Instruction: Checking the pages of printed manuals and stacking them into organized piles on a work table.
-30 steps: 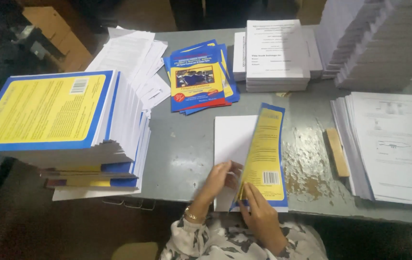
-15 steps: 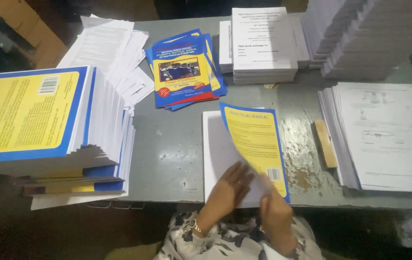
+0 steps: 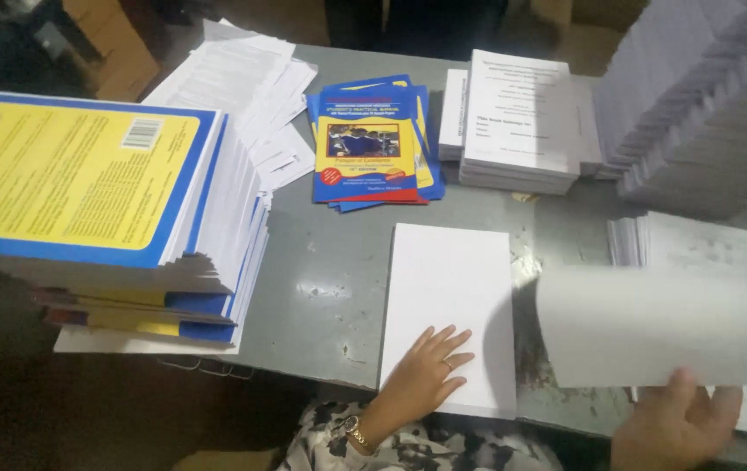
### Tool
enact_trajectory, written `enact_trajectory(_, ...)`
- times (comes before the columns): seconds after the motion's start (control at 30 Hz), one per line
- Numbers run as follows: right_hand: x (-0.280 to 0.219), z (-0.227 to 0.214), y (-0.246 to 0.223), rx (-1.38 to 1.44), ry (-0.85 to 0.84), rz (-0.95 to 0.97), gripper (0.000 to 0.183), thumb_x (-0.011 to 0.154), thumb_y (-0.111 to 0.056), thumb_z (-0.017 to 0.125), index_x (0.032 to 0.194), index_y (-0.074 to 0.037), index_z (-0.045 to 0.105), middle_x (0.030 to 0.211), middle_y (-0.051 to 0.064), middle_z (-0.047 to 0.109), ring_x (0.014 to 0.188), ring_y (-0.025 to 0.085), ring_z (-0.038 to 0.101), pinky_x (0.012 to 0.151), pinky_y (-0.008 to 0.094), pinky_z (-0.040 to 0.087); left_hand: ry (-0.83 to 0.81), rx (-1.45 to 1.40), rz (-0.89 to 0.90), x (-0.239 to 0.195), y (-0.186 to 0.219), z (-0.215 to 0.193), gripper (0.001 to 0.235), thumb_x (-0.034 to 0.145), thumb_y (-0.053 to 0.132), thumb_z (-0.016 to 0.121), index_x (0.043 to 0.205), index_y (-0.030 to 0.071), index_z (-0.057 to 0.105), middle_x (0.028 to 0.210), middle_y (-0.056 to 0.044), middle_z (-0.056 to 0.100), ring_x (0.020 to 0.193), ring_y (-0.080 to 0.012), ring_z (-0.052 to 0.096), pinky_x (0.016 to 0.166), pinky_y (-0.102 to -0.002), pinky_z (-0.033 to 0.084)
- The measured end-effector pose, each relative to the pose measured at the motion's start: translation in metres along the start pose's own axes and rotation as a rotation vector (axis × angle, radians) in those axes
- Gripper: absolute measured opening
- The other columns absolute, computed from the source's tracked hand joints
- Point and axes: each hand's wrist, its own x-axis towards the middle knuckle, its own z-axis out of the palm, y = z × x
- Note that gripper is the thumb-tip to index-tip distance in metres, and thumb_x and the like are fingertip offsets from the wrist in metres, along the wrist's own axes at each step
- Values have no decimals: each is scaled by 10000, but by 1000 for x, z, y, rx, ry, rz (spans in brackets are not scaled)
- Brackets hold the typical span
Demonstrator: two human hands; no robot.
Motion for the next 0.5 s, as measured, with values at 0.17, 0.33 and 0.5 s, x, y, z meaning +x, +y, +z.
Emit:
enact_trajectory(0.17, 7, 124, -26, -444, -68, -1104, 253, 1134, -124, 625, 1325, -9, 743, 1012, 123, 816, 523, 89, 483, 448, 259, 376, -11, -68, 40, -3, -8, 6, 373, 991, 162, 611, 1346, 45, 608, 1599, -163, 415, 1505, -376, 318, 1251, -534, 157)
enact_trajectory(0.33, -12, 315, -26, -181, -610, -1206, 472, 982, 92, 494, 1406, -77, 614, 1367, 178, 662, 1244, 367, 645, 1052, 440, 528, 162, -1, 189, -6, -24, 23, 362, 1006, 214, 594, 1328, 50, 619, 1575, -200, 458, 1443, -418, 399, 1191, -582, 256)
enact_trajectory(0.5, -44, 431, 64, -277, -986, -1209, 603, 816, 121, 556, 1376, -101, 585, 1350, 136, 614, 1236, 370, 583, 1041, 451, 485, 290, -91, 277, -2, -35, 36, 375, 989, 174, 643, 1298, -39, 640, 1452, -306, 544, 1375, -481, 481, 1146, -638, 334)
